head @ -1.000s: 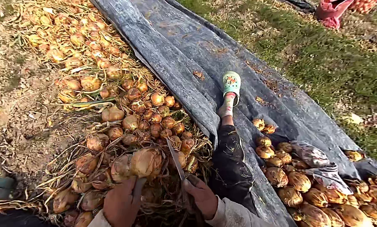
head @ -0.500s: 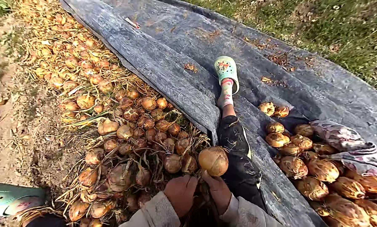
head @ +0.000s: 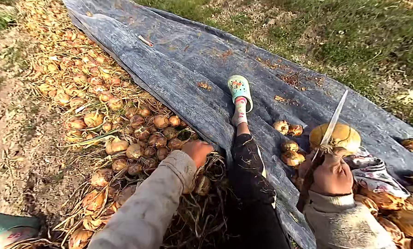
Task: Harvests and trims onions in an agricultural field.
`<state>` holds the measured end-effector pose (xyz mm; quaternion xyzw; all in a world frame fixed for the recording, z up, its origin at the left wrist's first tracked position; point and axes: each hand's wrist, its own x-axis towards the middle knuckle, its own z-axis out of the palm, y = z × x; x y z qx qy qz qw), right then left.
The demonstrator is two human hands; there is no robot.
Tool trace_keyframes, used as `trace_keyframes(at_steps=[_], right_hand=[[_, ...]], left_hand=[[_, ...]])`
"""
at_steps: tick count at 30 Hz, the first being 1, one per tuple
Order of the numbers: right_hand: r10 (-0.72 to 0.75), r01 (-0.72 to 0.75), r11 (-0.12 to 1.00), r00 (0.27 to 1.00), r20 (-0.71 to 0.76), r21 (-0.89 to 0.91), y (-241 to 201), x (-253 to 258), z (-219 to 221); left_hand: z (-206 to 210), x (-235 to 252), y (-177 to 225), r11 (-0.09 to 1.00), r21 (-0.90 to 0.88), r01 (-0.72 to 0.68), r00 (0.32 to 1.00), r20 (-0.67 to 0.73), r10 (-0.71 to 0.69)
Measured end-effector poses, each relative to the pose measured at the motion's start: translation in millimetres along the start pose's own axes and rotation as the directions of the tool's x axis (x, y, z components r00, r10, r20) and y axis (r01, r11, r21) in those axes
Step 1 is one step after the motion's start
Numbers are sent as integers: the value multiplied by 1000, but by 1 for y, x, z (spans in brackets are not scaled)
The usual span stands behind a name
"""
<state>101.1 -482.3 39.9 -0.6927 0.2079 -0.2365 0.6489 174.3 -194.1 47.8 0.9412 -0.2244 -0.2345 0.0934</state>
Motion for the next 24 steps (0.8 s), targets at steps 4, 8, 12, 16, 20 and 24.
trace_keyframes(at_steps=[4, 8, 12, 16, 20, 24], right_hand=[[150, -118, 976, 973, 175, -182, 16, -11, -5], [254, -172, 962, 854, 454, -214, 34, -53, 19], [369, -228, 928, 667, 647, -294, 50, -77, 35], [456, -242, 890, 511, 729, -387, 58, -92, 43], [489, -222, 872, 429, 759, -436, 60, -103, 54], [374, -390, 899, 453, 809, -197, 62, -124, 61]], left_hand=[[60, -13, -8, 958, 236, -163, 873, 487, 28], [52, -27, -12, 935, 346, -73, 851, 511, -123], [21, -67, -31, 904, 427, 11, 841, 486, -239], [35, -131, -59, 974, 119, 191, 979, -102, -179], [92, -142, -28, 910, -415, -9, 601, -729, -327], [131, -117, 39, 914, -386, -124, 492, -824, -282]])
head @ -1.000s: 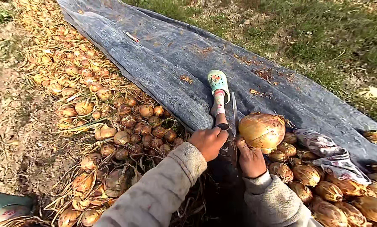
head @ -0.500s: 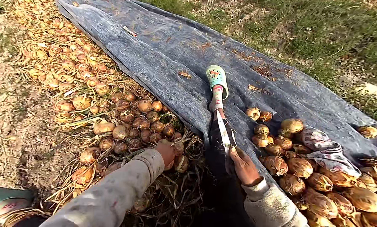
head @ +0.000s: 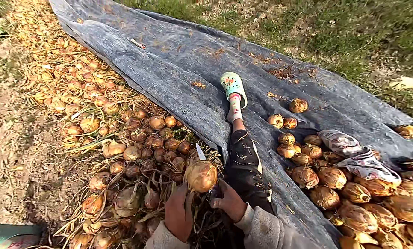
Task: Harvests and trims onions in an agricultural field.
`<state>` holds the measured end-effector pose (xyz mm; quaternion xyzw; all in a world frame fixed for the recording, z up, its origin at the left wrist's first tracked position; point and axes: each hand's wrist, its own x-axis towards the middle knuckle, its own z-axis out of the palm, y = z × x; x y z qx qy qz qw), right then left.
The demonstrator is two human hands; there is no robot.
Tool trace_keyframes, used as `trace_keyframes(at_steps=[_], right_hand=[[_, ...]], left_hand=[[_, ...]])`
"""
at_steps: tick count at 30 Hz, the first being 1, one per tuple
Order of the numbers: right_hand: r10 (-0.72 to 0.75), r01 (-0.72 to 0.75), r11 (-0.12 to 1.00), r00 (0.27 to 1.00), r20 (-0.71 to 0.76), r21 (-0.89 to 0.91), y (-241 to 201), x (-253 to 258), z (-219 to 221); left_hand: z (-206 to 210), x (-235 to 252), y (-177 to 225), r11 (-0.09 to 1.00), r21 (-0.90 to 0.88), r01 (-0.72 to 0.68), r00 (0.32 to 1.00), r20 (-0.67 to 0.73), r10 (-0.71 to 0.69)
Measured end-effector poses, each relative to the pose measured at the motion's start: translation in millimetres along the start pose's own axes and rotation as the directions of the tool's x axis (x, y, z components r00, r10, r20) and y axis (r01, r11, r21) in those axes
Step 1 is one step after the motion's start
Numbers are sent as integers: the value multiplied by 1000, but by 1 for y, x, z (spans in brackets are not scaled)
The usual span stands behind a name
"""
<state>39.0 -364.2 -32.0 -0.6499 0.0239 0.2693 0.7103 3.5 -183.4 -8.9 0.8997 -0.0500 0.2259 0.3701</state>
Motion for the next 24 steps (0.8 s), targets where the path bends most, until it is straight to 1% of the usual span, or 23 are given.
trace_keyframes(at_steps=[1, 2, 3, 4, 5, 7, 8, 9, 10, 11, 12, 13, 14, 16, 17, 18, 19, 20, 21, 22, 23, 24], right_hand=[[-24, 28, 984, 999, -28, 178, 6, -4, 7], [-4, 27, 928, 998, -63, 371, 13, -7, 13], [55, -6, 863, 995, -83, 505, 20, -12, 16], [125, -56, 821, 989, -83, 569, 28, -17, 16], [203, -113, 803, 975, -91, 585, 36, -23, 16], [342, -197, 799, 926, -160, 568, 42, -28, 13], [364, -198, 809, 908, -207, 553, 41, -28, 10], [339, -165, 828, 908, -246, 535, 39, -29, 7], [273, -97, 857, 919, -286, 506, 36, -28, 2], [172, 1, 887, 927, -333, 462, 33, -26, -6], [55, 108, 915, 921, -387, 388, 28, -22, -17], [-67, 206, 937, 899, -432, 284, 21, -16, -30], [-182, 287, 943, 868, -463, 166, 12, -12, -44], [-377, 392, 917, 786, -490, -76, -12, -9, -68], [-439, 406, 896, 744, -504, -180, -26, -11, -76], [-484, 403, 875, 696, -531, -269, -38, -14, -83], [-521, 384, 854, 640, -565, -352, -48, -18, -88], [-549, 377, 836, 601, -581, -400, -56, -23, -94], [-562, 399, 827, 579, -590, -396, -61, -26, -101], [-567, 437, 822, 575, -590, -364, -63, -28, -108], [-552, 459, 830, 588, -592, -319, -62, -28, -113], [-516, 449, 851, 613, -598, -274, -58, -27, -115]], left_hand=[[11, -10, 9, 996, 59, -62, 997, 59, 58], [21, -19, 15, 986, 110, -123, 987, 119, 110], [30, -29, 17, 972, 153, -179, 973, 171, 152], [34, -37, 18, 962, 178, -208, 959, 233, 164], [37, -44, 19, 956, 190, -222, 940, 302, 159], [39, -50, 23, 962, 202, -186, 888, 453, 77], [42, -48, 25, 966, 206, -157, 863, 504, 33], [45, -43, 29, 973, 194, -124, 838, 545, -2], [50, -33, 32, 979, 167, -113, 822, 569, -2], [55, -19, 35, 985, 128, -119, 812, 583, 22], [62, -1, 38, 988, 80, -136, 804, 592, 63], [71, 18, 42, 983, 32, -182, 812, 569, 131], [80, 37, 47, 971, -12, -238, 824, 526, 209], [100, 73, 58, 924, -59, -378, 864, 336, 375], [103, 91, 67, 936, -36, -351, 876, 340, 342], [99, 111, 77, 972, 48, -229, 873, 452, 184], [94, 136, 80, 982, 181, -46, 773, 630, -80], [97, 155, 69, 953, 295, 70, 664, 699, -265], [101, 162, 52, 916, 388, 103, 584, 721, -372], [105, 159, 35, 890, 449, 79, 520, 743, -421], [109, 149, 23, 875, 483, 15, 455, 776, -436], [114, 134, 14, 871, 490, -51, 390, 812, -434]])
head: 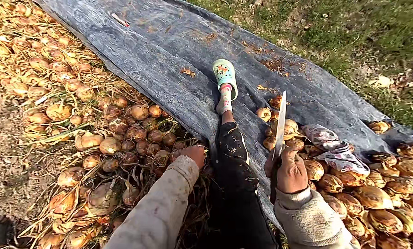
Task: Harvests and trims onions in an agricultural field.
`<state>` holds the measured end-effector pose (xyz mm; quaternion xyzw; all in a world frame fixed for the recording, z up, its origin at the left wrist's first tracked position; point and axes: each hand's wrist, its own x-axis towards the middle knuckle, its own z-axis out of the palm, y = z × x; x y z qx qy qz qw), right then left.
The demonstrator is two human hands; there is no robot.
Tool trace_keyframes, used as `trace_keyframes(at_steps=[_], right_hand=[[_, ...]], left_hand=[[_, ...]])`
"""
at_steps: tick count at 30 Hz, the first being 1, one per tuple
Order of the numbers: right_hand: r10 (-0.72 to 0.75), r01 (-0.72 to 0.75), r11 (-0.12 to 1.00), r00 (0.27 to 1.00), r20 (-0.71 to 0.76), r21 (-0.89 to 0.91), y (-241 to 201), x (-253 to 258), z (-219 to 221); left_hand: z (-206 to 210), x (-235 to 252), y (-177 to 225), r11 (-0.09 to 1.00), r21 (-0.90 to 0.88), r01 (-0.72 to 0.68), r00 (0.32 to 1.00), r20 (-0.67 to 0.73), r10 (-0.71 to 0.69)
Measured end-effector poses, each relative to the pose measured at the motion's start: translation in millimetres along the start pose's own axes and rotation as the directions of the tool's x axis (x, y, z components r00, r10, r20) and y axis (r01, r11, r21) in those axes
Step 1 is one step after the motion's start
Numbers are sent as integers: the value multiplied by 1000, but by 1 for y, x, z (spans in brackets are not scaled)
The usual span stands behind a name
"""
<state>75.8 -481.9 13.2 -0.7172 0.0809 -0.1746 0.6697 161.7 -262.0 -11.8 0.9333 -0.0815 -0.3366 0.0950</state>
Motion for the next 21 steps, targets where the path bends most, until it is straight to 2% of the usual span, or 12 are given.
trace_keyframes(at_steps=[2, 4, 7, 9, 12, 17, 21], right_hand=[[108, -108, 994, 994, 30, 5, 10, -7, -1], [158, -159, 987, 985, 70, 8, 19, -16, 3], [199, -205, 978, 971, 135, 33, 23, -25, 10], [211, -222, 974, 960, 184, 42, 26, -25, 13], [248, -257, 966, 939, 237, 11, 30, -25, 14], [263, -273, 962, 929, 260, 2, 31, -25, 18], [296, -303, 953, 914, 276, -18, 35, -30, 16]], left_hand=[[41, 10, 0, 995, 76, -70, 993, 104, 61], [67, 17, 12, 997, 72, -24, 985, 175, 11], [92, 29, 25, 997, 1, 83, 988, 133, -83], [95, 39, 25, 999, 5, 39, 992, 117, -39], [84, 44, 14, 998, 42, -44, 977, 210, 35], [77, 37, 14, 994, 108, 11, 951, 307, -44], [73, 30, 3, 991, 131, 6, 956, 290, -45]])
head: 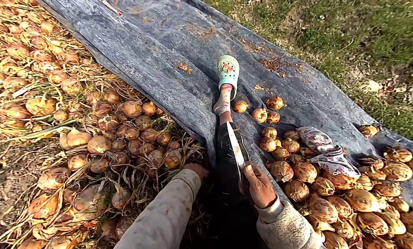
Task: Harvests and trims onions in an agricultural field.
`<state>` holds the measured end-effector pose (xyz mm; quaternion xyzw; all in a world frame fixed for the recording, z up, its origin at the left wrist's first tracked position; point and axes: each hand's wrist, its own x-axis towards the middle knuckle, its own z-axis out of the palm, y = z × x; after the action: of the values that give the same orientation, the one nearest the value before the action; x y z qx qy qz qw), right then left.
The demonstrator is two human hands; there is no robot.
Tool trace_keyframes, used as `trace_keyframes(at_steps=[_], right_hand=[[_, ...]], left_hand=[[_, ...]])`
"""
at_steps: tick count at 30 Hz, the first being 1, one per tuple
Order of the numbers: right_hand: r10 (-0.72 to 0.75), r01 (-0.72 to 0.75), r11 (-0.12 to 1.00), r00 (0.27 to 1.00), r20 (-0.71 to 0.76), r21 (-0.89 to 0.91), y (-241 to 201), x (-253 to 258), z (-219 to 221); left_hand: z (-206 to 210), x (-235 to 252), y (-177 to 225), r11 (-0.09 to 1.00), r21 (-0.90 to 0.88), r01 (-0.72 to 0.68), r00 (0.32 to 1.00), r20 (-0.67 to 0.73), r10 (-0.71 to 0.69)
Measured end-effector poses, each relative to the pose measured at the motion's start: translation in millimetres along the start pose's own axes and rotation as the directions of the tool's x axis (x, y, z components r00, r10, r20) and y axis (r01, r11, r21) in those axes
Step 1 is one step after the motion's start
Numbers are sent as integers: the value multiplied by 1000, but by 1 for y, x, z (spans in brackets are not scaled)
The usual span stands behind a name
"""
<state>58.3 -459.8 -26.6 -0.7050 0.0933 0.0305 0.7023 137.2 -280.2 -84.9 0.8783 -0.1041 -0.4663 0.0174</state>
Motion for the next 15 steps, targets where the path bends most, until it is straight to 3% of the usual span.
trace_keyframes(at_steps=[7, 11, 15], right_hand=[[19, -17, 999, 998, 52, -30, 7, 0, 3], [24, -20, 997, 998, 58, -70, 9, -1, 3], [44, -43, 999, 998, 47, -21, 2, -3, 3]], left_hand=[[8, 1, -21, 936, 142, -321, 941, -65, 333], [6, 2, -15, 967, 129, -219, 974, -28, 224], [7, -1, 2, 991, -2, -135, 988, -76, 134]])
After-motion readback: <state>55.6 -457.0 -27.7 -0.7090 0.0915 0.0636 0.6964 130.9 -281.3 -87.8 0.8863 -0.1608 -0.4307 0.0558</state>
